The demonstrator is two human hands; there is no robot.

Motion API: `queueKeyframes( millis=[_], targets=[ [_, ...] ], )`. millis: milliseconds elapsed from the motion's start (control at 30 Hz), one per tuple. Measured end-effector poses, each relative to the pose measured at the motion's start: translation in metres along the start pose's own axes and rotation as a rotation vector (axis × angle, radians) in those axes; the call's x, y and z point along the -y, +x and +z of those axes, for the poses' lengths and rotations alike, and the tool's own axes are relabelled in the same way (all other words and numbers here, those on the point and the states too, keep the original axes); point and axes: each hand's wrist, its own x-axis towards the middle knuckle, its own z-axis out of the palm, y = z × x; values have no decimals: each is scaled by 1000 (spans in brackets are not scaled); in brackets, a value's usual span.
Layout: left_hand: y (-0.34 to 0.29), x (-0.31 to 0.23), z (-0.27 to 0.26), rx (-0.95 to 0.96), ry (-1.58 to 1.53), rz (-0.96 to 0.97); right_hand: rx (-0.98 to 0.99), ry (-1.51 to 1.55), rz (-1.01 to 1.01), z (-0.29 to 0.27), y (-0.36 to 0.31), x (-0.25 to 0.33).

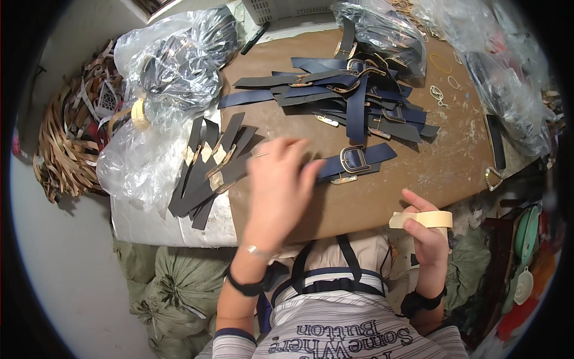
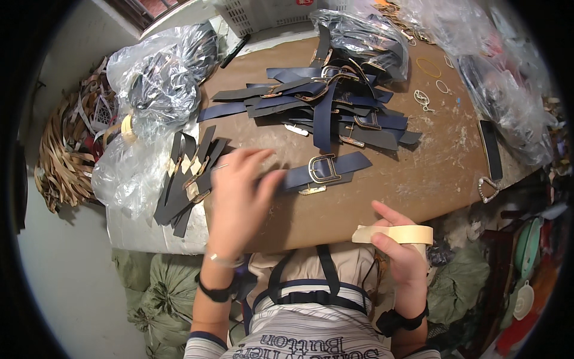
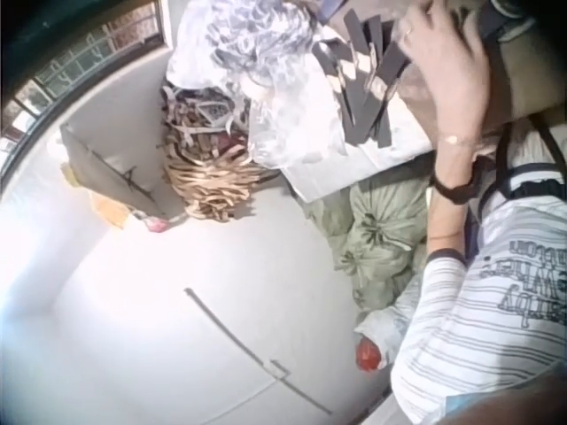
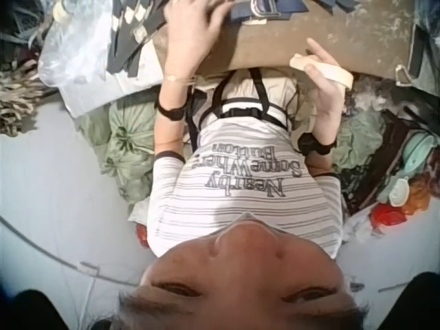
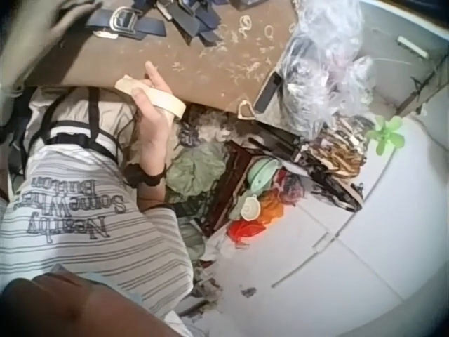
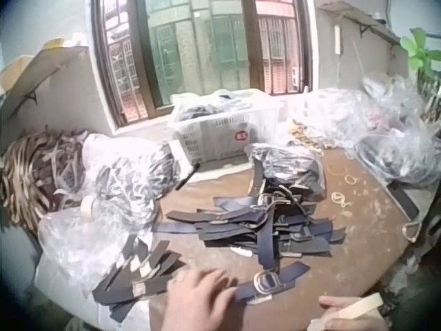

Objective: Taping buckles onto leather straps for shoe assembly.

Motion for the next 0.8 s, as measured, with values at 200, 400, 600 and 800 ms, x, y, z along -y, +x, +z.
queueKeyframes(
  millis=[200, 400, 600, 800],
  targets=[
    [7, -16, 42, 216, -34, 78, -113, -136, -71, 7, -12, 15],
    [-1, -12, 52, -15, -80, 48, -187, -215, -72, 29, -14, 35],
    [-29, -23, 36, -39, -108, 434, -165, -345, -148, 33, -19, 38],
    [-76, -26, 24, 97, -106, 357, -129, -513, -82, 39, -11, 41]
  ],
)
